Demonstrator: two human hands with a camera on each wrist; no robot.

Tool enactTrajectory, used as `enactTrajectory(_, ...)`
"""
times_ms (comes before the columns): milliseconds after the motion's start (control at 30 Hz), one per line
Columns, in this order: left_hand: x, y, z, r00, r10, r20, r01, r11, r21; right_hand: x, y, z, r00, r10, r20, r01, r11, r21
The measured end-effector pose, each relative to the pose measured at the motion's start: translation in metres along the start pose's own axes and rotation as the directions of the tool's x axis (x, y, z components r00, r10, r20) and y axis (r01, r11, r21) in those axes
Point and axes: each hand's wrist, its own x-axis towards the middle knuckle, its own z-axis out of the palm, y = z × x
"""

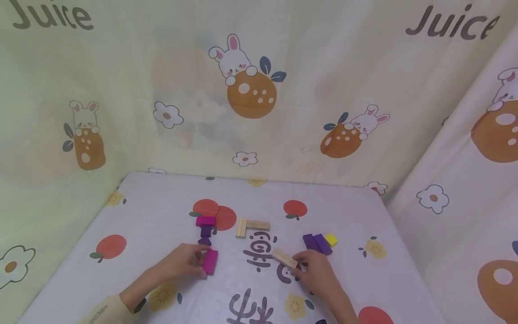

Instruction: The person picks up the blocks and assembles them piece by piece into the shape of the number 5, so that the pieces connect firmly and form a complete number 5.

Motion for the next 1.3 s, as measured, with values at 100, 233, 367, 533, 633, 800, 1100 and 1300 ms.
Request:
enactTrajectory(100,0.002,0.002,0.004,1.000,0.004,0.012,-0.004,1.000,-0.007,0.002,-0.003,0.003,1.000,-0.009,0.002,0.009,1.000,-0.013)
enactTrajectory(233,0.004,0.003,0.008,1.000,-0.002,0.013,0.002,1.000,0.003,0.005,-0.005,0.006,1.000,-0.026,0.005,0.026,0.999,-0.046)
enactTrajectory(367,0.005,0.007,0.010,1.000,-0.008,0.012,0.008,1.000,0.011,0.007,-0.007,0.009,0.999,-0.037,0.018,0.038,0.997,-0.066)
enactTrajectory(533,0.010,0.009,0.015,1.000,0.013,0.006,-0.014,0.999,0.030,0.008,-0.010,0.012,0.999,-0.033,0.039,0.035,0.997,-0.065)
enactTrajectory(633,0.013,0.010,0.018,1.000,0.025,-0.005,-0.025,0.998,0.049,0.009,-0.012,0.013,0.998,-0.039,0.042,0.042,0.997,-0.065)
enactTrajectory(800,0.017,0.012,0.023,0.998,0.058,-0.017,-0.057,0.997,0.057,0.009,-0.015,0.015,0.998,-0.053,0.038,0.055,0.997,-0.062)
enactTrajectory(1100,0.017,0.010,0.027,0.999,0.029,-0.023,-0.027,0.996,0.088,0.007,-0.016,0.013,0.998,-0.055,0.040,0.058,0.996,-0.066)
enactTrajectory(1300,0.012,0.007,0.025,0.998,0.043,-0.044,-0.037,0.990,0.136,0.005,-0.012,0.011,0.998,-0.056,0.022,0.057,0.997,-0.047)
